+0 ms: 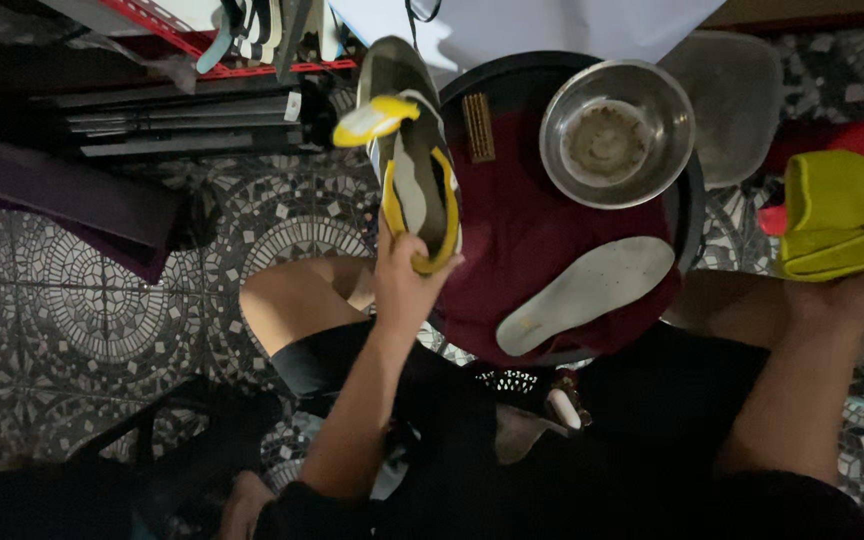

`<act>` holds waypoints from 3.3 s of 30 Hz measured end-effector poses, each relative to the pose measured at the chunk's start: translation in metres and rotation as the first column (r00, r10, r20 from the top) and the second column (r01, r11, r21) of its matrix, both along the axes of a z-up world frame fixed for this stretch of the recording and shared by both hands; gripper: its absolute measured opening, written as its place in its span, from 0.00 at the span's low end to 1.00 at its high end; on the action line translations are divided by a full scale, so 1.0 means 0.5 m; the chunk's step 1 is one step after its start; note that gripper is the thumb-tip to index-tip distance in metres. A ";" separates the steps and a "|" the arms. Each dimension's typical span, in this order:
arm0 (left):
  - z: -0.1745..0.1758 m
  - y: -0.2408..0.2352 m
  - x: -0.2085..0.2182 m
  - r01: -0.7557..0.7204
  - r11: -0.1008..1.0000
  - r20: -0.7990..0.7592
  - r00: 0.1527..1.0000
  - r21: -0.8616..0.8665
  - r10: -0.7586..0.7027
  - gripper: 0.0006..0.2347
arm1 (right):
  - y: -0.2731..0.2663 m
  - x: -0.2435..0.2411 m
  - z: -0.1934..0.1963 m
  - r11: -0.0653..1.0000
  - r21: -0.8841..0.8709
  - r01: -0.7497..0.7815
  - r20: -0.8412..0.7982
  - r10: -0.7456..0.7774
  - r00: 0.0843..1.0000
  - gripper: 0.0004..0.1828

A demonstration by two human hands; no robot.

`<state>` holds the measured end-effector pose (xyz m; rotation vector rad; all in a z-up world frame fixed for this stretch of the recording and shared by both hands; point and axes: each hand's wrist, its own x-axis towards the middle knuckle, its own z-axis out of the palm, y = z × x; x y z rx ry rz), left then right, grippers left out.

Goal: The person cleans a yellow and black sneaker and its insole using a yellow cloth. They wipe the exterior and sole of the shoe, then remove the insole to clean it separately. The person dips the cloth into a metal bowl of water to wet it before wiping the insole again.

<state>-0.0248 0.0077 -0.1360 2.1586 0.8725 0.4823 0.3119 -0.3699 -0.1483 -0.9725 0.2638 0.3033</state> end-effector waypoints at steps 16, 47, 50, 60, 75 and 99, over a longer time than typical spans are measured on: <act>0.073 -0.013 0.061 0.107 0.964 -0.295 0.955 0.245 -0.031 0.32 | -0.038 0.018 -0.036 0.990 0.101 0.103 -0.076 -0.096 0.993 0.38; 0.016 -0.196 0.045 0.628 0.778 -0.304 0.747 0.028 -0.591 0.18 | -0.017 -0.024 0.003 0.981 0.167 0.097 -0.028 -0.093 0.995 0.44; -0.091 -0.260 -0.006 0.728 0.685 -0.457 0.605 -0.012 -0.651 0.30 | -0.028 -0.021 0.000 0.985 0.175 0.002 0.008 -0.004 1.000 0.43; -0.105 -0.283 -0.076 0.770 0.411 -0.358 0.606 0.487 -0.710 0.04 | -0.035 -0.094 -0.011 0.989 0.010 0.149 -0.226 -0.143 0.964 0.40; -0.012 -0.098 -0.141 0.090 0.996 -0.647 0.759 -0.014 -0.078 0.27 | 0.343 -0.309 0.064 0.672 -0.557 -0.488 -0.031 0.571 0.821 0.40; -0.054 -0.064 -0.192 0.022 0.924 -0.725 0.613 -0.383 -0.315 0.24 | 0.010 -0.195 -0.031 -0.382 -0.792 -0.476 -0.608 0.562 0.561 0.45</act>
